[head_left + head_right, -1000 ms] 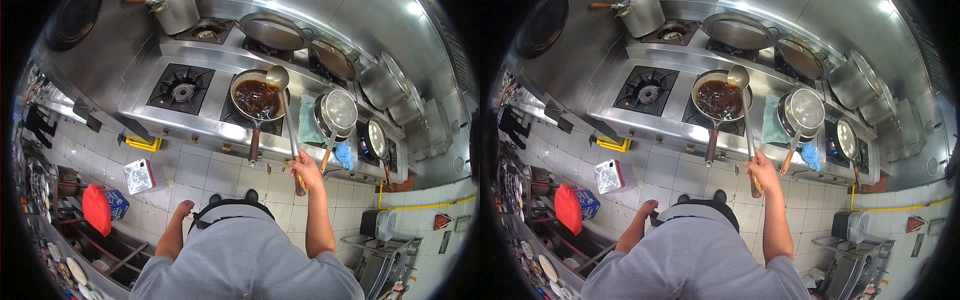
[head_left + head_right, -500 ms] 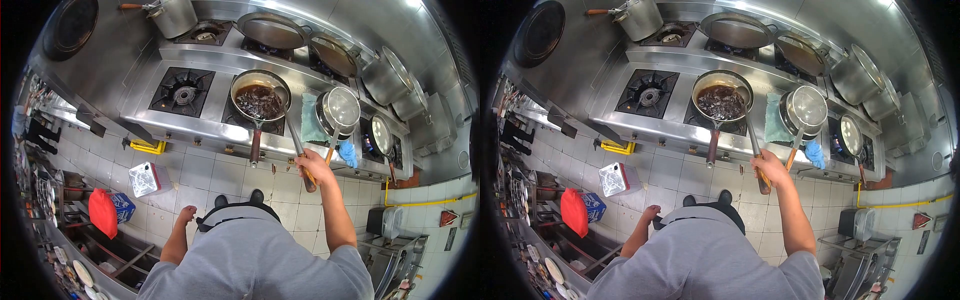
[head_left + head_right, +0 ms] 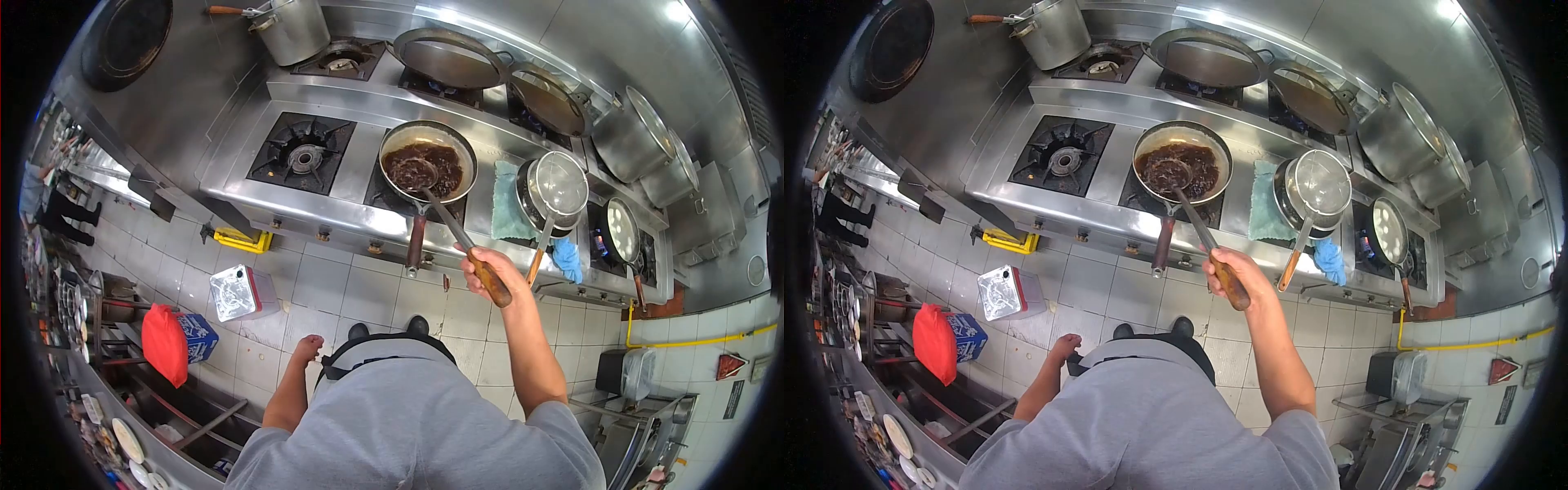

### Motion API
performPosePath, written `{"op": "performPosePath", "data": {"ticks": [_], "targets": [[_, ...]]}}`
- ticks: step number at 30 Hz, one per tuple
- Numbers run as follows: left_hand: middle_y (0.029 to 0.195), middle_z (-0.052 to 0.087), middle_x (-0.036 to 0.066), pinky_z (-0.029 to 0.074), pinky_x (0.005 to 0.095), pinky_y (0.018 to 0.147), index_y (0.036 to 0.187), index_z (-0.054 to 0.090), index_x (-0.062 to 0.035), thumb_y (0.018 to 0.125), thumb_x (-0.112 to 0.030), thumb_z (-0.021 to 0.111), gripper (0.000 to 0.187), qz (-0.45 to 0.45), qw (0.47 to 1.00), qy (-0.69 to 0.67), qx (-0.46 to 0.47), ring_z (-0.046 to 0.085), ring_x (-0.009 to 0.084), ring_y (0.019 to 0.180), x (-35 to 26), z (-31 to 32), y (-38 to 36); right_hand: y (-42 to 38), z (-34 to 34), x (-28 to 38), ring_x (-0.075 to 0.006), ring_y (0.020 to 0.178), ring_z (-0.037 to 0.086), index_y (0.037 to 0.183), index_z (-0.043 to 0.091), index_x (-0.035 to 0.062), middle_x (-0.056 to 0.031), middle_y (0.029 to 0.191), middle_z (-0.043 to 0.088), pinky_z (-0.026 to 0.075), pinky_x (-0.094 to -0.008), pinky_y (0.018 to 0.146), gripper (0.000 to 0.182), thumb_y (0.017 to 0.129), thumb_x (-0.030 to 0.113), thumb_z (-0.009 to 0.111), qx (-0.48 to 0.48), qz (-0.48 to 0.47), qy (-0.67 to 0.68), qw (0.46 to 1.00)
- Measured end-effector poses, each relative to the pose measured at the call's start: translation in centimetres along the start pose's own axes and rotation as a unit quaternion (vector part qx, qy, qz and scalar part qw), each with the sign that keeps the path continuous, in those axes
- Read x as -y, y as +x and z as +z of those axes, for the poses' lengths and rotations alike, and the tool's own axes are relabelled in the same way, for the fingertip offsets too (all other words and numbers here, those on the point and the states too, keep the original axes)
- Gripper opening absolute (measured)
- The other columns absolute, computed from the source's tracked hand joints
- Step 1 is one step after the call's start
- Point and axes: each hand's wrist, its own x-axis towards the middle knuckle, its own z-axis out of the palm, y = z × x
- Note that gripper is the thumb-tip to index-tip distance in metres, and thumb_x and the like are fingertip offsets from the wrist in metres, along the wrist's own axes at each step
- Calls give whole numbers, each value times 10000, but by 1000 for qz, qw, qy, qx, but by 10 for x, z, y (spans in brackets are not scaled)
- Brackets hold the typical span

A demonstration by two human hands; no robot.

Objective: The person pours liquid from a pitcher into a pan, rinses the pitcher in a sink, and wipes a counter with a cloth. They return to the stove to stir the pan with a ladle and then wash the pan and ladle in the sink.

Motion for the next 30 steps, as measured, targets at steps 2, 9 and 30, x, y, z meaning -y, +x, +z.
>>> {"op": "performPosePath", "data": {"ticks": [2, 9, 30], "targets": [[826, 627, 34, 425, 276, 469, 1053, 652, -69, 881, -310, 625, 297, 3, 1000, 2, 2, 546, 132, 601, -4, 3, -3, 14, -4, -8, -142, 562, 518, 1208, 516, 6, -44, 791, 549, 390, -261, 470, 393, 918, 257, 599, -8, -19, -35, 999], [849, 638, 42, 431, 281, 469, 1078, 649, -67, 881, -318, 625, 320, -1, 1000, 13, 2, 550, 138, 607, 0, 13, -4, 61, -42, -33, -109, 591, 562, 1244, 492, 32, -27, 791, 563, 491, -247, 545, 392, 884, 109, 627, -56, -49, -155, 985], [788, 622, 32, 407, 271, 440, 1053, 656, -67, 878, -303, 629, 295, 15, 999, 22, 25, 539, 124, 577, -5, 20, 12, -9, -8, -12, -123, 554, 527, 1253, 502, 11, -39, 739, 559, 410, -241, 474, 416, 914, 238, 583, -46, -21, -55, 997]]}}
